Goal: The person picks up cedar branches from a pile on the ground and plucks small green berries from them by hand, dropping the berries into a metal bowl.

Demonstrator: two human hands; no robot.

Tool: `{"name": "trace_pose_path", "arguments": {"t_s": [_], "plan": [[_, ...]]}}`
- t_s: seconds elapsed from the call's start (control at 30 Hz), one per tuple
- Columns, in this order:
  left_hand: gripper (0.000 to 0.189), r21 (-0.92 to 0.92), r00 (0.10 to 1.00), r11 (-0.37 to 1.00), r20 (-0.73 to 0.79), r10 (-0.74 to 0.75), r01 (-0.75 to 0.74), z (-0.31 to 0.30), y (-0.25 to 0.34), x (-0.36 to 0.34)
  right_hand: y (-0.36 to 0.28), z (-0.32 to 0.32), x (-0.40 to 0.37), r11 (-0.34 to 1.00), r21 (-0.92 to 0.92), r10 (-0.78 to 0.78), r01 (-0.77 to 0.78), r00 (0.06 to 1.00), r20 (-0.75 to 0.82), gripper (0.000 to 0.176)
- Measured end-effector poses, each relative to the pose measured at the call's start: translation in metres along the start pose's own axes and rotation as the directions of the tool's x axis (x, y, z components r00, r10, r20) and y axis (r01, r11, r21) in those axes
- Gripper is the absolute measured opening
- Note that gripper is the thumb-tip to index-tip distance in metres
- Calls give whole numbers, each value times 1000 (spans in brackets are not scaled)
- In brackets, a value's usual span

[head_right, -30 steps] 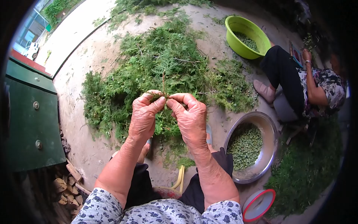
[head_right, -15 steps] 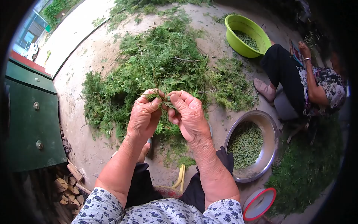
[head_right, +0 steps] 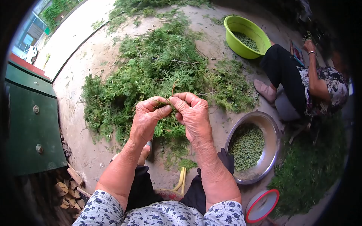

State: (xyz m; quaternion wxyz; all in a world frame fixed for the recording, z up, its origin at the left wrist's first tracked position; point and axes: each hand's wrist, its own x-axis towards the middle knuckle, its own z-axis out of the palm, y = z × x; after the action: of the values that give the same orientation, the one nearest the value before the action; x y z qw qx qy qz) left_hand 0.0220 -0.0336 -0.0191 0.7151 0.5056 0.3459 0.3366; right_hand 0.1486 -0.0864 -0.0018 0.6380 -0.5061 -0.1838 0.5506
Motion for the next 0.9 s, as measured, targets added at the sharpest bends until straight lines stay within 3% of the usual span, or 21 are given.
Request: {"name": "trace_pose_path", "arguments": {"t_s": [0.1, 0.17, 0.2, 0.27, 0.4, 0.43, 0.47, 0.53, 0.6, 0.7, 0.77, 0.9], "plan": [[22, -8, 998, 1000, -68, 0, -1, 3, 11, 0, 0, -2, 0, 993, -118, -29, 24, 999, -44, 9], [29, 72, 987, 996, -149, 67, -57, 2, 13, 1, 6, -5, 2, 817, -527, -287, 234, 958, -21, 8], [26, 98, 967, 986, -204, 155, -138, 4, 13, 1, 6, -3, 1, 818, -526, -286, 233, 958, -20, 8], [24, 120, 963, 983, -216, 162, -139, 7, 12, 1, 5, 5, -3, 496, -753, -539, 432, 833, 124, 9], [20, 128, 966, 985, -216, 142, -116, 3, 1, 5, 15, 9, -2, 408, -755, -589, 513, 780, 212, 8], [17, 47, 968, 994, -228, 102, -94, 0, 0, 6, 16, 6, -2, 401, -735, -570, 546, 777, 266, 10], [15, -35, 970, 997, -236, 62, -72, -2, 0, 6, 13, 6, -3, 402, -735, -570, 546, 777, 266, 10], [13, -114, 968, 992, -252, 14, -45, -1, 2, 6, 6, 5, -5, 813, -506, -311, 287, 950, 38, 13], [12, -134, 974, 991, -225, -8, -23, -1, 4, 5, 5, -2, 1, 917, -343, -232, 201, 972, -50, 15], [12, -87, 979, 996, -202, -8, -10, -1, 2, 6, 3, 0, 0, 917, -332, -250, 220, 967, -49, 14], [11, -94, 982, 995, -186, 8, -26, 1, -2, 5, 6, 2, 0, 872, -398, -293, 286, 955, 45, 14], [12, -53, 995, 998, -97, 31, -36, 3, -1, 4, 9, 2, 1, 895, -374, -251, 244, 967, 29, 11]]}}
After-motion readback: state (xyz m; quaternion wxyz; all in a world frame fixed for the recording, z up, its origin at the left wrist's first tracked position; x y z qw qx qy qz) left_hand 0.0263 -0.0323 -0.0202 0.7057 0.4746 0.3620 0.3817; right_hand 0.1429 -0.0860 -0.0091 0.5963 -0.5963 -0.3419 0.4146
